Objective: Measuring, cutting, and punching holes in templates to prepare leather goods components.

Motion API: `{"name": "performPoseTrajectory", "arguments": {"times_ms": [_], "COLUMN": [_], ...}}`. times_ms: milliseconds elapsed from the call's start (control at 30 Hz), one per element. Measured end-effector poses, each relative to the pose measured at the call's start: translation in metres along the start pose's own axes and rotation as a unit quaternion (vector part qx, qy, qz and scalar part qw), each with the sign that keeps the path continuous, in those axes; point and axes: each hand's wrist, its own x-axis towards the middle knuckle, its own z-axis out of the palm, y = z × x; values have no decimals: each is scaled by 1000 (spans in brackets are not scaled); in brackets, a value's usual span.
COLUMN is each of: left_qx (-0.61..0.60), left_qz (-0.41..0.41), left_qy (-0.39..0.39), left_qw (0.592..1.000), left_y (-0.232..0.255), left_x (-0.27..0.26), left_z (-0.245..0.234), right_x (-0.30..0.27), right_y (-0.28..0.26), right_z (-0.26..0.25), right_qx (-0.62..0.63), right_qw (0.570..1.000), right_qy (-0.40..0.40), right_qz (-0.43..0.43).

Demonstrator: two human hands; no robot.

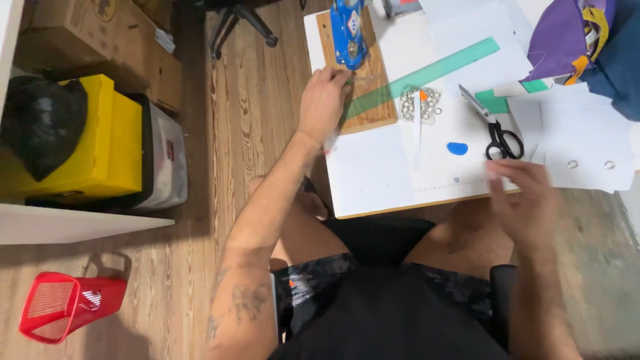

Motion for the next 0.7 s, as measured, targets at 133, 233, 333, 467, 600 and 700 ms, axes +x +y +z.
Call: {"name": "performPoseTrajectory", "arguments": {"times_ms": [133, 233, 333, 467, 600, 700], "left_qx": [62, -68, -238, -234, -332, -506], "left_qz": [-94, -157, -145, -100, -157, -254], "left_qy": [-5, -4, 24, 56, 12, -98], "left_qw": [994, 985, 960, 965, 930, 818], "left_y": [-14, 37, 105, 145, 144, 146], "left_x": [13, -7, -38, -70, -86, -98], "left_z": [22, -29, -75, -92, -88, -100], "right_x": [26, 37, 55, 69, 68, 64], "right_y": [-50, -71, -104, -112, -132, -116], "right_z": [28, 60, 84, 118, 116, 122], "right_qx": [116, 239, 456, 522, 518, 536], "right_qw": [990, 971, 879, 837, 838, 822], "right_qy": [-12, -5, -34, -31, -1, 31], "right_qz": [-78, 0, 136, 163, 169, 192]}}
